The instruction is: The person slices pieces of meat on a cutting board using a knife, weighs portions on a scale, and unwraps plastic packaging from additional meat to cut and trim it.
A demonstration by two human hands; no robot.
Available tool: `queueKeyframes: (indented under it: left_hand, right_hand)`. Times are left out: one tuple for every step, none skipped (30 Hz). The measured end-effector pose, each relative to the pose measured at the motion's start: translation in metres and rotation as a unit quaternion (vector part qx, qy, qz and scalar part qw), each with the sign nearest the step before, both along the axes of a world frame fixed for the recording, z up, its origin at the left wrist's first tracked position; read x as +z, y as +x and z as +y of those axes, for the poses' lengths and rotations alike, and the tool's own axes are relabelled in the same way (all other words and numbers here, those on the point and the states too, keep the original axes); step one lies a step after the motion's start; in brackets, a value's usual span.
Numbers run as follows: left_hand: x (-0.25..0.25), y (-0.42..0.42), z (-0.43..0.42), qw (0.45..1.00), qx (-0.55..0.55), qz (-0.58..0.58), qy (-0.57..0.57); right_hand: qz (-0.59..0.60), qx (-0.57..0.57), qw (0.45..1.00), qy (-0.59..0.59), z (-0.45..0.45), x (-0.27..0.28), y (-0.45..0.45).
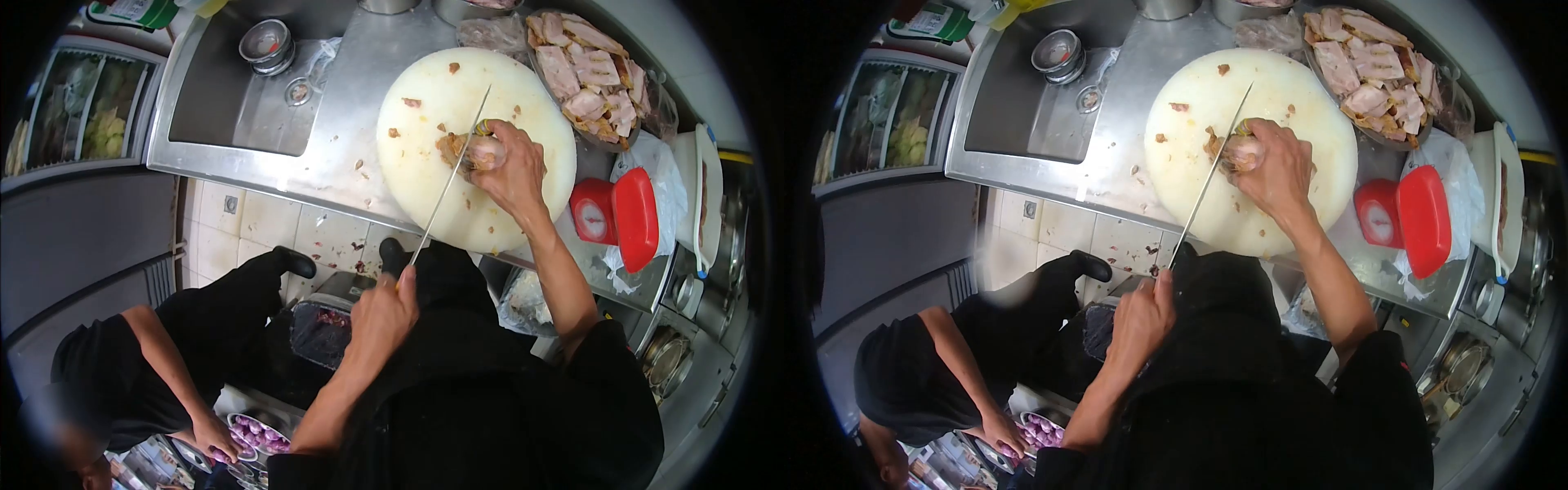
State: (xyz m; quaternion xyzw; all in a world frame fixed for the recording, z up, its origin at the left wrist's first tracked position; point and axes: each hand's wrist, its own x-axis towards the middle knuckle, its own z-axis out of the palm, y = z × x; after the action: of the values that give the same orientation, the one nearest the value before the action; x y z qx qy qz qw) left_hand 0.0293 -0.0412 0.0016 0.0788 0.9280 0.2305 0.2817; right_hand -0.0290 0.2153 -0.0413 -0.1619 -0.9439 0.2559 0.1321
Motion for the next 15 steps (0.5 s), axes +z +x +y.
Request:
queueKeyframes:
  left_hand:
    - [0.004, 0.003, -0.001, 1.000, 0.002, -0.004, -0.007]
    - [0.008, 0.005, 0.000, 1.000, 0.007, -0.008, -0.012]
    - [0.010, 0.006, 0.001, 1.000, 0.014, -0.009, -0.016]
    - [0.008, 0.003, 0.005, 1.000, 0.017, 0.000, 0.008]
    - [0.002, -0.005, 0.012, 0.999, 0.019, 0.009, 0.030]
    - [-0.003, -0.013, 0.019, 0.998, 0.021, 0.017, 0.053]
    - [-0.015, -0.019, 0.025, 0.997, 0.011, 0.040, 0.066]
    - [-0.032, -0.022, 0.031, 0.995, 0.002, 0.061, 0.077]
    - [-0.042, -0.024, 0.036, 0.993, -0.006, 0.081, 0.088]
    - [-0.037, -0.030, 0.044, 0.994, 0.004, 0.073, 0.080]
    - [-0.028, -0.036, 0.052, 0.995, 0.014, 0.064, 0.072]
    - [-0.023, -0.039, 0.055, 0.996, 0.024, 0.055, 0.066]
    - [-0.027, -0.038, 0.052, 0.996, 0.025, 0.050, 0.066]
    - [-0.028, -0.033, 0.046, 0.997, 0.023, 0.044, 0.056]
    - [-0.026, -0.027, 0.039, 0.998, 0.020, 0.038, 0.046]
  right_hand:
    - [-0.007, 0.008, 1.000, 0.003, -0.001, 0.003, 0.002]
    - [-0.013, 0.018, 1.000, 0.008, -0.001, 0.006, 0.002]
    - [-0.025, 0.015, 1.000, -0.002, 0.000, 0.010, 0.001]
    - [-0.035, 0.012, 0.999, -0.012, 0.002, 0.013, -0.001]
    - [-0.047, 0.008, 0.999, -0.021, 0.003, 0.015, -0.002]
    - [-0.043, 0.005, 0.999, -0.023, 0.004, 0.013, -0.002]
    - [-0.038, 0.002, 0.999, -0.025, 0.007, 0.008, -0.003]
    - [-0.034, 0.001, 0.999, -0.027, 0.008, 0.005, -0.003]
    - [-0.033, -0.001, 0.999, -0.021, 0.006, 0.006, -0.002]
    - [-0.033, -0.002, 0.999, -0.016, 0.004, 0.008, -0.002]
    - [-0.033, -0.002, 0.999, -0.010, 0.002, 0.009, -0.002]
    - [-0.039, 0.002, 0.999, -0.011, 0.002, 0.008, -0.002]
    - [-0.045, 0.005, 0.999, -0.012, 0.004, 0.007, -0.004]
    - [-0.052, 0.007, 0.999, -0.013, 0.004, 0.006, -0.005]
    - [-0.062, 0.003, 0.998, -0.009, 0.003, 0.005, -0.005]
